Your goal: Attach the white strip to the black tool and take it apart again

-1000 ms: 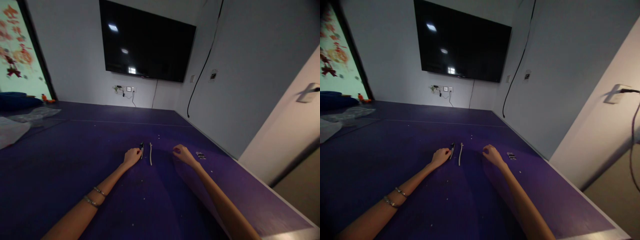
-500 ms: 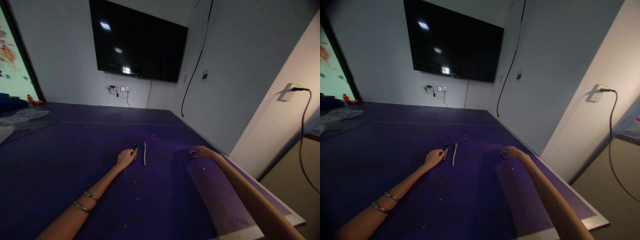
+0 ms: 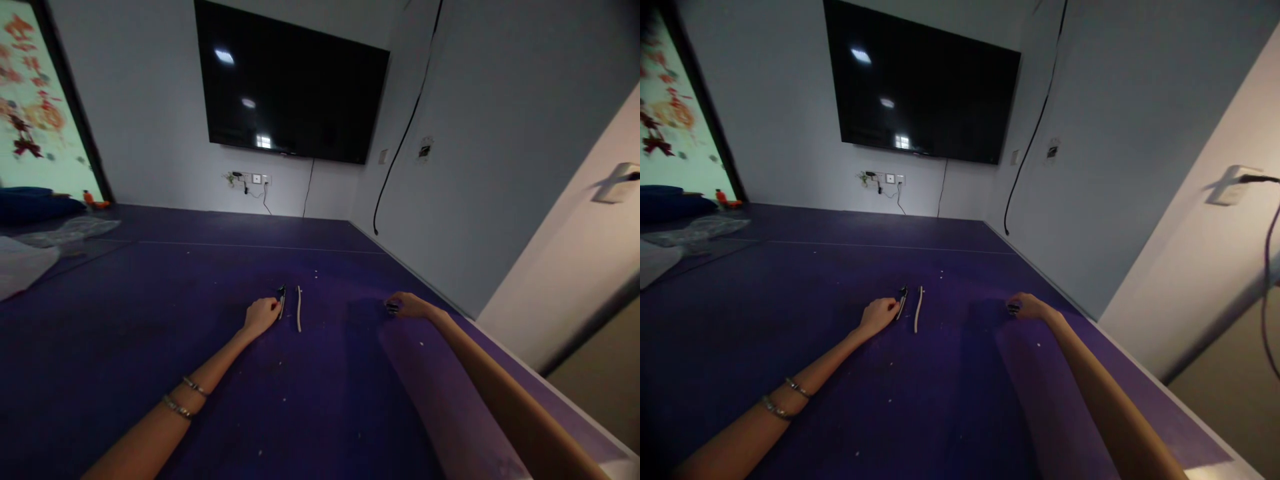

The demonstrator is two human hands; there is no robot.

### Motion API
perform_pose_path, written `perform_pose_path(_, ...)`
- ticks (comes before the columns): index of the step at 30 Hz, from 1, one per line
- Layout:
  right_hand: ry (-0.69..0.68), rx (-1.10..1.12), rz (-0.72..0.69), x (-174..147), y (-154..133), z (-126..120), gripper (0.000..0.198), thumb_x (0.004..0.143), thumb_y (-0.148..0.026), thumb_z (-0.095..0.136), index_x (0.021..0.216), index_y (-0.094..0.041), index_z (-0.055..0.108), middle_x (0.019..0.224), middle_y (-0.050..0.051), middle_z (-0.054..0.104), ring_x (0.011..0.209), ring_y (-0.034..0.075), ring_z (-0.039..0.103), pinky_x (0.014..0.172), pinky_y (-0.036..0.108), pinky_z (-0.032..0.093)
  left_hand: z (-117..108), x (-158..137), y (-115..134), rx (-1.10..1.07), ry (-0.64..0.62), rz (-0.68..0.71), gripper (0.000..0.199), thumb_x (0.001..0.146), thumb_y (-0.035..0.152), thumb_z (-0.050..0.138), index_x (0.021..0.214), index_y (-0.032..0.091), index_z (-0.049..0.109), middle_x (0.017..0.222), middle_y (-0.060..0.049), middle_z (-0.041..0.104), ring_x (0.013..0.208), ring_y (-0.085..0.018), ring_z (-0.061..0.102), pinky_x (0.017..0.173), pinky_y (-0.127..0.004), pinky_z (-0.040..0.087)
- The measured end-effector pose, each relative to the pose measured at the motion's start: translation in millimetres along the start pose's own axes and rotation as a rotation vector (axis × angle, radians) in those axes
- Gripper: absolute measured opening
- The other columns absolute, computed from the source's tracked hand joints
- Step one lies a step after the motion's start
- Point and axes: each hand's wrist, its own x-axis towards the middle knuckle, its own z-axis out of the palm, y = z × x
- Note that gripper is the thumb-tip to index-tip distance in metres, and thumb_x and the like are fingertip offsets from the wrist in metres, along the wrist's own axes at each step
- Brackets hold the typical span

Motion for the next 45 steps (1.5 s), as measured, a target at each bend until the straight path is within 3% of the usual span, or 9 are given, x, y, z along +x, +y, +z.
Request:
perform_pose_path(4, 0.033, 0.043, -0.081, 20.0, -35.3, 3.1, 0.053, 0.058, -0.018, 0.058, 0.111, -0.017, 0.062, 0.112, 0.009, 0.063, 0.1, 0.023, 0.058, 0.087, 0.03, 0.044, -2.2, -1.6, 2.5, 0.001, -0.003, -0.016, 0.035, 0.085, 0.039, 0.036, 0.08, 0.022, 0.067, 0.083, -0.004, 0.068, 0.077, -0.018, 0.061, 0.063, -0.024, 0.039)
perform_pose_path(12, 0.069, 0.186, -0.264, 70.3, -127.4, 15.6, 0.047, 0.063, -0.02, 0.06, 0.11, -0.019, 0.062, 0.108, 0.007, 0.065, 0.095, 0.021, 0.06, 0.084, 0.03, 0.045, -5.4, -5.2, 5.9, -0.011, -0.012, -0.03, 0.035, 0.086, 0.038, 0.036, 0.081, 0.022, 0.067, 0.084, -0.005, 0.068, 0.08, -0.018, 0.062, 0.066, -0.025, 0.04)
perform_pose_path(19, 0.005, 0.165, -0.326, 101.1, -173.1, 30.6, 0.051, 0.062, -0.022, 0.063, 0.113, -0.016, 0.061, 0.109, 0.009, 0.064, 0.096, 0.024, 0.059, 0.084, 0.032, 0.045, -6.2, -6.4, 7.2, -0.014, -0.023, -0.031, 0.035, 0.087, 0.035, 0.035, 0.082, 0.02, 0.067, 0.087, -0.005, 0.067, 0.081, -0.02, 0.062, 0.068, -0.027, 0.041)
perform_pose_path(25, -0.01, 0.166, -0.316, 106.7, -185.6, 37.0, 0.052, 0.062, -0.02, 0.062, 0.114, -0.021, 0.06, 0.114, 0.006, 0.062, 0.104, 0.024, 0.057, 0.089, 0.033, 0.043, -4.2, -4.9, 6.0, -0.01, -0.038, -0.028, 0.034, 0.087, 0.035, 0.036, 0.085, 0.02, 0.066, 0.089, -0.006, 0.067, 0.084, -0.02, 0.061, 0.07, -0.027, 0.041)
perform_pose_path(35, -0.007, 0.178, -0.312, 106.3, -185.5, 37.2, 0.055, 0.063, -0.026, 0.065, 0.117, -0.017, 0.058, 0.116, 0.009, 0.061, 0.104, 0.024, 0.056, 0.089, 0.033, 0.043, -2.0, -3.7, 4.0, -0.009, -0.014, -0.004, 0.034, 0.086, 0.035, 0.035, 0.082, 0.02, 0.066, 0.086, -0.006, 0.067, 0.081, -0.02, 0.061, 0.068, -0.028, 0.041)
perform_pose_path(39, -0.016, 0.184, -0.335, 105.7, -184.9, 36.7, 0.055, 0.064, -0.024, 0.065, 0.117, -0.012, 0.058, 0.114, 0.012, 0.061, 0.101, 0.024, 0.057, 0.087, 0.033, 0.043, -6.0, -6.4, 8.0, -0.022, -0.029, -0.024, 0.038, 0.085, 0.042, 0.035, 0.082, 0.02, 0.066, 0.085, -0.006, 0.067, 0.082, -0.021, 0.062, 0.069, -0.028, 0.042)
perform_pose_path(42, -0.016, 0.172, -0.333, 105.8, -184.9, 36.0, 0.054, 0.063, -0.024, 0.065, 0.116, -0.015, 0.059, 0.113, 0.011, 0.062, 0.099, 0.025, 0.058, 0.086, 0.034, 0.043, -8.1, -8.4, 12.6, -0.013, -0.051, -0.029, 0.042, 0.082, 0.052, 0.038, 0.079, 0.02, 0.066, 0.082, -0.007, 0.067, 0.082, -0.023, 0.062, 0.07, -0.03, 0.043)
perform_pose_path(45, -0.021, 0.167, -0.333, 106.1, -185.2, 35.7, 0.053, 0.063, -0.025, 0.066, 0.115, -0.017, 0.06, 0.113, 0.009, 0.062, 0.099, 0.024, 0.058, 0.086, 0.035, 0.044, -8.1, -8.7, 15.1, 0.017, -0.065, -0.037, 0.037, 0.079, 0.05, 0.044, 0.079, 0.02, 0.066, 0.082, -0.007, 0.067, 0.083, -0.024, 0.063, 0.071, -0.031, 0.044)
